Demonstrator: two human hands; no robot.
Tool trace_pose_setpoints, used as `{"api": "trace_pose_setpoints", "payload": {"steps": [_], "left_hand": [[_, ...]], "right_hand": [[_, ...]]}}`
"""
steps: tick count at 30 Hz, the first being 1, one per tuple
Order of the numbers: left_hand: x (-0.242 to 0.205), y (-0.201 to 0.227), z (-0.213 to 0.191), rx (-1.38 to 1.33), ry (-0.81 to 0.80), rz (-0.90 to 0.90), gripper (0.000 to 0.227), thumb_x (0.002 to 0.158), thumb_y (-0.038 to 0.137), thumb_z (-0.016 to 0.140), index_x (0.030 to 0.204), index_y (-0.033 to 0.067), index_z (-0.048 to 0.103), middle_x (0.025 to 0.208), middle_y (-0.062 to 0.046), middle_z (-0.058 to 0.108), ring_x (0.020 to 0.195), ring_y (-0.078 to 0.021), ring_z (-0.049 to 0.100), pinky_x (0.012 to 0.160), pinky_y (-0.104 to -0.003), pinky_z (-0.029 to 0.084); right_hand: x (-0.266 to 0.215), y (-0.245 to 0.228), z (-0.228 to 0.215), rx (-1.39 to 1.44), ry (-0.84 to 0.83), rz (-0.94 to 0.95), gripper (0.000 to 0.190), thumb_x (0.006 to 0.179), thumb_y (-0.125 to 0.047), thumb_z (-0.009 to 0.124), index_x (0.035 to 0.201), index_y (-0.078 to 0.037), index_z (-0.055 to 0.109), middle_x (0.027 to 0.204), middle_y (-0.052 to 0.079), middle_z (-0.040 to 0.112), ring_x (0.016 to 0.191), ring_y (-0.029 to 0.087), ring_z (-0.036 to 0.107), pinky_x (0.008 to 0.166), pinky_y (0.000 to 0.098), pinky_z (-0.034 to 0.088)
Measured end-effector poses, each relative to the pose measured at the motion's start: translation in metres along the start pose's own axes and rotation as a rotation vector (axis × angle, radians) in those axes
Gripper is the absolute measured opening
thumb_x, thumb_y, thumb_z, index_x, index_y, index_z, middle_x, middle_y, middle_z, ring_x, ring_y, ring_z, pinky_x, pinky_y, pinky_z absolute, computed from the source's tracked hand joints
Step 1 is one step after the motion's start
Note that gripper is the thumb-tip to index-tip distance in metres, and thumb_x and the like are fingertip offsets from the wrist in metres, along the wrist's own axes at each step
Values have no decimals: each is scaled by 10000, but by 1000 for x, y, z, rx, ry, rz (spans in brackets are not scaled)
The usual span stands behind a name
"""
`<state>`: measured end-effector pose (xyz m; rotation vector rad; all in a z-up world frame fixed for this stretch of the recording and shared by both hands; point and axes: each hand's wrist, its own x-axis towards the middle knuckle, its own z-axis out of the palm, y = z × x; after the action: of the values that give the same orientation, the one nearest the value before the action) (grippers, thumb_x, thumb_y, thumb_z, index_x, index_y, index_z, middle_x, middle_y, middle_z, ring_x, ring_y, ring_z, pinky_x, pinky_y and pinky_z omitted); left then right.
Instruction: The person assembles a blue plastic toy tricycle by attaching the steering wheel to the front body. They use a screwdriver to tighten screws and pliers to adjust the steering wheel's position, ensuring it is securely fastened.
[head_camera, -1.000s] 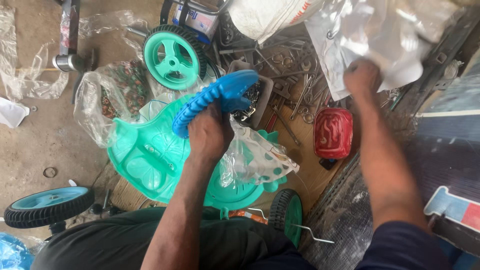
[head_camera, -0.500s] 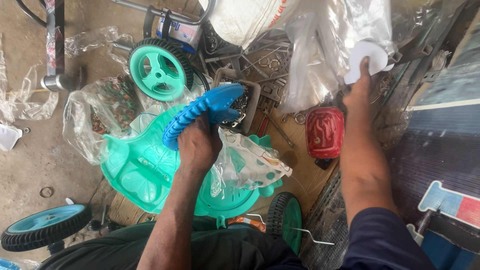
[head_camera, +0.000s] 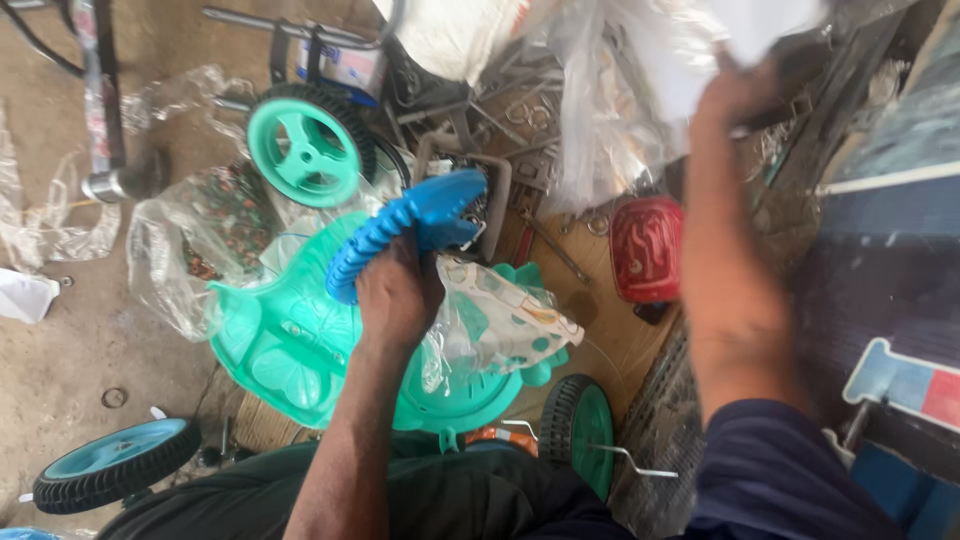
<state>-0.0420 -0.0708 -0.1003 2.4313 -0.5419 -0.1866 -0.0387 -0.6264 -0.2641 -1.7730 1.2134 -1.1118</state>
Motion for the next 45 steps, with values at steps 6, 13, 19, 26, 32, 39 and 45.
{"api": "trace_pose_setpoints", "payload": {"steps": [6,13,19,26,32,39,45], "left_hand": [[-1,-10,-10,-47,63,-18,481,926,151,687,1363,-6,564,977,-270,713,867,-465,687,760,-571,524],[1,-6,-4,-59,93,44,517,870,116,689,1359,-11,581,998,-276,713,874,-462,687,756,-570,526],[7,-1,-8,-70,71,-16,462,881,151,705,1308,9,601,978,-264,718,882,-460,692,775,-582,522],[-11,-11,-28,-33,173,17,446,889,163,713,1279,-25,606,984,-289,709,857,-476,685,750,-579,523],[-12,-31,-38,-75,102,-141,475,885,149,688,1327,-3,606,963,-262,721,876,-462,701,764,-568,534],[-6,-16,-27,-87,113,-61,462,909,141,696,1339,12,584,1051,-267,714,947,-470,681,815,-570,514],[-1,3,-20,-109,61,-10,456,845,102,697,1279,8,590,984,-258,707,909,-469,678,779,-581,511]], "right_hand": [[130,-44,-83,-263,210,-183,572,895,-306,932,1277,3,639,1145,82,808,1033,197,774,963,297,652],[114,-82,-140,-1015,88,126,477,951,-356,769,1309,-94,593,1282,127,680,1122,343,666,971,478,541],[-111,-117,-53,-615,-471,-135,1045,942,-486,854,1675,-74,234,1683,181,340,1586,349,305,1313,520,278],[-185,-120,53,-900,-609,28,1269,740,-506,917,1641,-163,92,1661,278,58,1507,535,122,1061,827,218],[-143,-38,38,-1036,-568,-128,671,887,-338,789,1428,-33,535,1325,240,626,1187,426,646,982,527,552],[4,-7,-45,-922,-128,-340,502,898,-238,754,1305,19,609,1248,240,661,1170,433,611,1022,544,476],[91,-67,-128,-633,-67,-302,585,892,-119,746,1416,36,540,1385,224,674,1272,365,686,1096,421,539]]}}
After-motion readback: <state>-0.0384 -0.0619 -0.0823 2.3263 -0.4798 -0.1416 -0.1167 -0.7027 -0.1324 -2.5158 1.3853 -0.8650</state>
